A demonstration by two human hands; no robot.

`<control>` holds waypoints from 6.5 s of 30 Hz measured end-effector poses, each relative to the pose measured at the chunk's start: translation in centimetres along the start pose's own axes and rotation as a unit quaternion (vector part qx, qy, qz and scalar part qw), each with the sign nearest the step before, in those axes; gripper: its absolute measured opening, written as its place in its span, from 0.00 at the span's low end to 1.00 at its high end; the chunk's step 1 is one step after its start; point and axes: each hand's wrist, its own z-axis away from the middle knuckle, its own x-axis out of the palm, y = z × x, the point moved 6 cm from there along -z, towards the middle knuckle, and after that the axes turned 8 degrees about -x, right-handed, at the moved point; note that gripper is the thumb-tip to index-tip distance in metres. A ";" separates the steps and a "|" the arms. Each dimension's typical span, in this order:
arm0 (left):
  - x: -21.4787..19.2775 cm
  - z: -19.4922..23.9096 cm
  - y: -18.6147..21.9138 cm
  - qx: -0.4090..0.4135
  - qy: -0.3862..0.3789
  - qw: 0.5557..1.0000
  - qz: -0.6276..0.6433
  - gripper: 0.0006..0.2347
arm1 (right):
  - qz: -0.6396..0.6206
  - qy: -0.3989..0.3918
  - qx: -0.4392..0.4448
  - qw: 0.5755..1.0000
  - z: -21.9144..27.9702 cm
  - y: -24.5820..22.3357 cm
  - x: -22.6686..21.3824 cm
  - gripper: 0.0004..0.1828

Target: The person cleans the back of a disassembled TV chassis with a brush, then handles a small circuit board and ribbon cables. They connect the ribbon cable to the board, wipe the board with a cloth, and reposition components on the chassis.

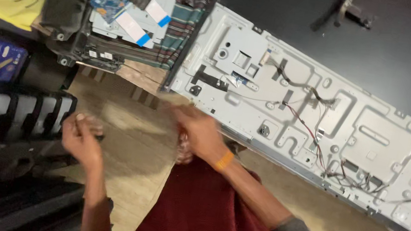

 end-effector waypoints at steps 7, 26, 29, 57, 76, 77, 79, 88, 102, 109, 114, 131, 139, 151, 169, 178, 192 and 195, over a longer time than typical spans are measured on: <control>-1.3 0.6 -1.8 0.019 -0.069 0.997 -0.030 0.11 | -0.119 -0.111 0.105 0.981 5.6 7.3 -5.5 0.19; 3.2 1.5 -5.0 -0.092 -0.123 0.987 0.055 0.09 | 0.023 -0.217 0.129 0.967 -4.6 6.0 -1.6 0.16; 4.4 1.5 -6.1 -0.133 -0.125 0.980 0.075 0.09 | -0.254 -0.046 0.155 0.954 -4.2 4.8 0.5 0.26; 19.2 9.9 4.7 -0.043 -0.397 0.914 -0.066 0.10 | -0.037 0.454 0.169 0.874 19.3 18.5 -26.5 0.20; 18.1 15.5 2.3 -0.072 -0.309 0.948 -0.018 0.15 | -0.201 0.367 0.160 0.894 22.1 29.0 -31.1 0.13; 18.8 16.0 3.1 -0.032 -0.317 0.947 -0.038 0.15 | -0.245 0.388 0.191 0.868 23.1 29.7 -29.7 0.12; 20.3 16.8 4.5 -0.004 -0.318 0.945 -0.079 0.14 | -0.292 0.417 0.228 0.830 25.0 32.0 -28.7 0.07; 21.6 21.8 8.3 0.037 -0.342 0.933 -0.101 0.10 | -0.474 0.433 0.373 0.670 31.1 43.7 -26.8 0.15; 18.8 15.7 7.4 0.000 -0.224 0.970 -0.095 0.10 | -0.202 0.406 0.330 0.828 30.1 42.1 -28.2 0.17; 18.0 -0.1 9.0 0.153 -0.044 0.983 -0.088 0.06 | -0.048 0.468 0.259 0.843 28.1 34.4 -26.2 0.16; 20.1 -14.2 10.5 0.290 -0.001 0.920 -0.265 0.22 | -0.137 0.450 0.252 0.846 22.7 26.8 -20.3 0.08; 23.3 -23.1 11.0 0.183 -0.128 0.918 -0.329 0.19 | -0.037 0.173 0.309 0.934 6.7 11.2 -5.5 0.11; 19.7 -23.8 13.2 0.184 -0.062 0.919 -0.342 0.10 | -0.060 0.148 0.342 0.926 5.7 11.5 -3.3 0.11; 16.0 -18.0 19.5 0.287 -0.099 0.948 -0.101 0.07 | -0.072 0.144 0.209 0.965 -1.9 6.9 -3.7 0.14; 21.4 2.7 16.6 0.670 -0.180 0.719 -0.042 0.15 | -0.475 0.330 0.346 0.739 3.0 8.2 -4.1 0.28; 23.8 8.2 19.0 0.688 -0.207 0.695 -0.001 0.14 | -0.374 0.365 0.350 0.778 9.2 7.9 -8.1 0.27; 33.3 27.9 29.5 0.541 -0.465 0.699 0.055 0.11 | -0.024 0.357 0.251 0.900 28.0 7.1 -24.2 0.26; 36.2 33.1 30.2 0.473 -0.549 0.687 0.051 0.11 | -0.052 0.426 0.282 0.858 33.5 7.6 -27.4 0.13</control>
